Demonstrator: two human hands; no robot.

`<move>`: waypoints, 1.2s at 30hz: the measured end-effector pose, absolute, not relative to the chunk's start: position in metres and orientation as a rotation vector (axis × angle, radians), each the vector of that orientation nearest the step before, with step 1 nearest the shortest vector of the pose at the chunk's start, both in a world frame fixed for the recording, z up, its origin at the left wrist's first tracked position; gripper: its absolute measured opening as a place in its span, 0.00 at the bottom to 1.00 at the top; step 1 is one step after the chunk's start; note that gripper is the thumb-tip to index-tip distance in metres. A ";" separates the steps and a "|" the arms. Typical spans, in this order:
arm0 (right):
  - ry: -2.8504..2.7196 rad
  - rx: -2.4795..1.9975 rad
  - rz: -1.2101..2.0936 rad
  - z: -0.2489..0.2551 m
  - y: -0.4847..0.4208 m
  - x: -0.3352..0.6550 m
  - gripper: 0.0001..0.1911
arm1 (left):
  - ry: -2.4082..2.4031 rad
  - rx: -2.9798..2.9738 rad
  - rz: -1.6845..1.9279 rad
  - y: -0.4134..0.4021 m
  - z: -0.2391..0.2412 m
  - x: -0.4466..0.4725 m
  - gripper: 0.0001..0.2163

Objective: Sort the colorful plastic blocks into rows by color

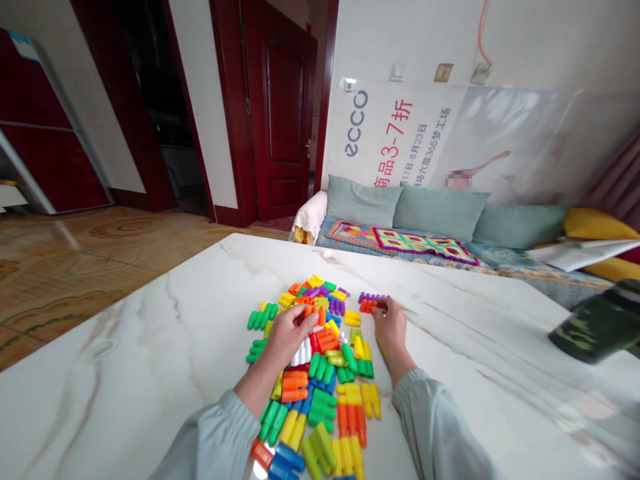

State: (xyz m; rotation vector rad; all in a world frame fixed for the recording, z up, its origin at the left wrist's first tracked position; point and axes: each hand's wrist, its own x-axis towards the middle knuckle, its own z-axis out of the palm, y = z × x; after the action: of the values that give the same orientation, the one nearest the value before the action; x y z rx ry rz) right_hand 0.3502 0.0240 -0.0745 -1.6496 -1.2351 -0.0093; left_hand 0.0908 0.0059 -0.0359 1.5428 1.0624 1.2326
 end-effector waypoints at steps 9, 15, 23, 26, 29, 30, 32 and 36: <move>-1.133 -1.571 -0.026 -0.063 0.006 0.340 0.16 | 1.045 1.525 1.240 0.004 -0.034 0.092 0.13; -1.298 -1.363 0.370 -0.046 -0.037 0.293 0.15 | 1.031 1.556 1.246 0.009 -0.040 0.091 0.12; -1.596 -1.231 0.403 -0.046 -0.047 0.277 0.17 | 1.045 1.703 1.176 0.007 -0.037 0.090 0.13; -1.630 -1.219 0.420 -0.046 -0.045 0.279 0.16 | 1.067 1.781 1.134 0.005 -0.037 0.089 0.13; -1.660 -1.211 0.406 -0.043 -0.046 0.277 0.11 | 1.054 1.817 1.103 0.004 -0.036 0.089 0.12; -1.665 -1.211 0.396 -0.043 -0.046 0.276 0.10 | 1.049 1.824 1.099 0.004 -0.035 0.089 0.11; -1.665 -1.212 0.379 -0.043 -0.045 0.275 0.09 | 1.045 1.838 1.093 0.003 -0.034 0.089 0.11; -1.668 -1.209 0.358 -0.043 -0.045 0.273 0.08 | 1.032 1.879 1.075 0.001 -0.030 0.091 0.10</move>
State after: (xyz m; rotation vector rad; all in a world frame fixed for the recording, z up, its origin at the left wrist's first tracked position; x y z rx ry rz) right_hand 0.2734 -0.0447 -0.0434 -1.2089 -1.6675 0.3580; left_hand 0.0906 0.0005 -0.0298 1.8786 1.0317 1.0749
